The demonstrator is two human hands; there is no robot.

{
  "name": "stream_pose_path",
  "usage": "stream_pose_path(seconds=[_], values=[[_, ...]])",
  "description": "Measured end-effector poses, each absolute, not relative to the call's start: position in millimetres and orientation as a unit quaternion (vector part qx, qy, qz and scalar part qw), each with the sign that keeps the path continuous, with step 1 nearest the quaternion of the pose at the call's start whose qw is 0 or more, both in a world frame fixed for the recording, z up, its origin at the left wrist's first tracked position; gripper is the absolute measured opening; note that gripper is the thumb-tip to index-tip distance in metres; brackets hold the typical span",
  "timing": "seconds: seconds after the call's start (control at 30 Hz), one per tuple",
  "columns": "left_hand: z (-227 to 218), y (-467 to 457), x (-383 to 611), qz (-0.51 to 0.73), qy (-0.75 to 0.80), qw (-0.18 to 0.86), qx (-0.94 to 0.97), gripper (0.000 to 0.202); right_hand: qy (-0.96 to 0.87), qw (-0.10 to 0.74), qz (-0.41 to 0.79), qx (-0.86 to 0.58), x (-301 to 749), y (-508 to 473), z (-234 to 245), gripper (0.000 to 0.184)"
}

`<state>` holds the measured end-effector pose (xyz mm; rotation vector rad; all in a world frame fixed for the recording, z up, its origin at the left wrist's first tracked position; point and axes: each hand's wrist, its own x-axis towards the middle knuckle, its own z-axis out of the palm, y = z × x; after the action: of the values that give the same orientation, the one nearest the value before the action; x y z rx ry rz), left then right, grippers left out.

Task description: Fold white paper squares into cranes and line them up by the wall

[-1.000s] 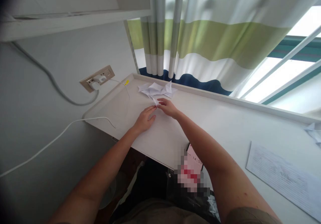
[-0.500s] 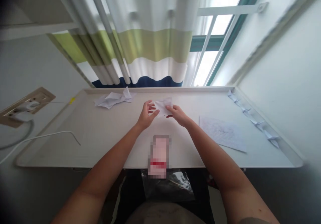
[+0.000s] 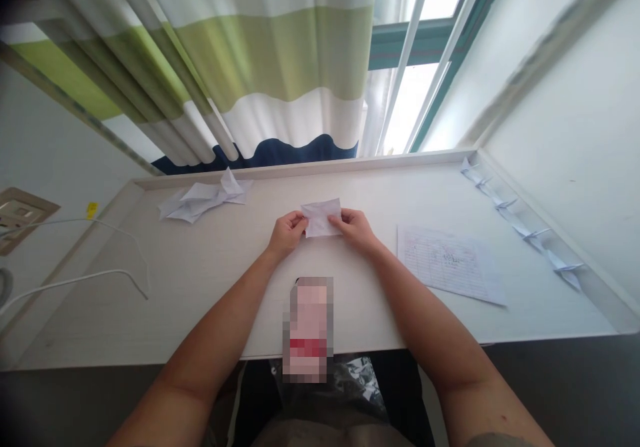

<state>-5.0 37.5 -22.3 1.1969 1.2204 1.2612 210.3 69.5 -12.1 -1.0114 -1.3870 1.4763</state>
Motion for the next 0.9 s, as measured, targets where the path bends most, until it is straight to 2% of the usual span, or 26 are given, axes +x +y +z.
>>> stream_pose_path(seconds=[0.13,0.33,0.43,0.53,0.6,0.7,0.83,0.9], values=[[-18,36,-4,0.500,0.457,0.528,0.512,0.033,-0.550,0.422,0.601,-0.398,214,68,-8,0.058],[-16,38,-6,0.540,0.461,0.505,0.491,0.043,-0.515,0.458,0.623,-0.370,214,71,-9,0.044],[-16,39,-9,0.556,0.454,0.503,0.482,0.037,-0.506,0.460,0.628,-0.371,214,74,-12,0.034],[-13,39,-13,0.556,0.443,0.511,0.483,0.020,-0.502,0.456,0.638,-0.365,216,77,-13,0.020],[-11,38,-15,0.554,0.435,0.521,0.482,0.017,-0.493,0.459,0.650,-0.353,217,77,-11,0.023],[-9,35,-13,0.547,0.443,0.510,0.494,0.026,-0.520,0.452,0.633,-0.353,217,72,-9,0.028],[-9,29,-8,0.541,0.452,0.500,0.503,0.053,-0.596,0.434,0.577,-0.351,214,64,-8,0.053],[-10,27,-6,0.524,0.451,0.513,0.509,0.065,-0.630,0.421,0.550,-0.352,212,62,-9,0.052]])
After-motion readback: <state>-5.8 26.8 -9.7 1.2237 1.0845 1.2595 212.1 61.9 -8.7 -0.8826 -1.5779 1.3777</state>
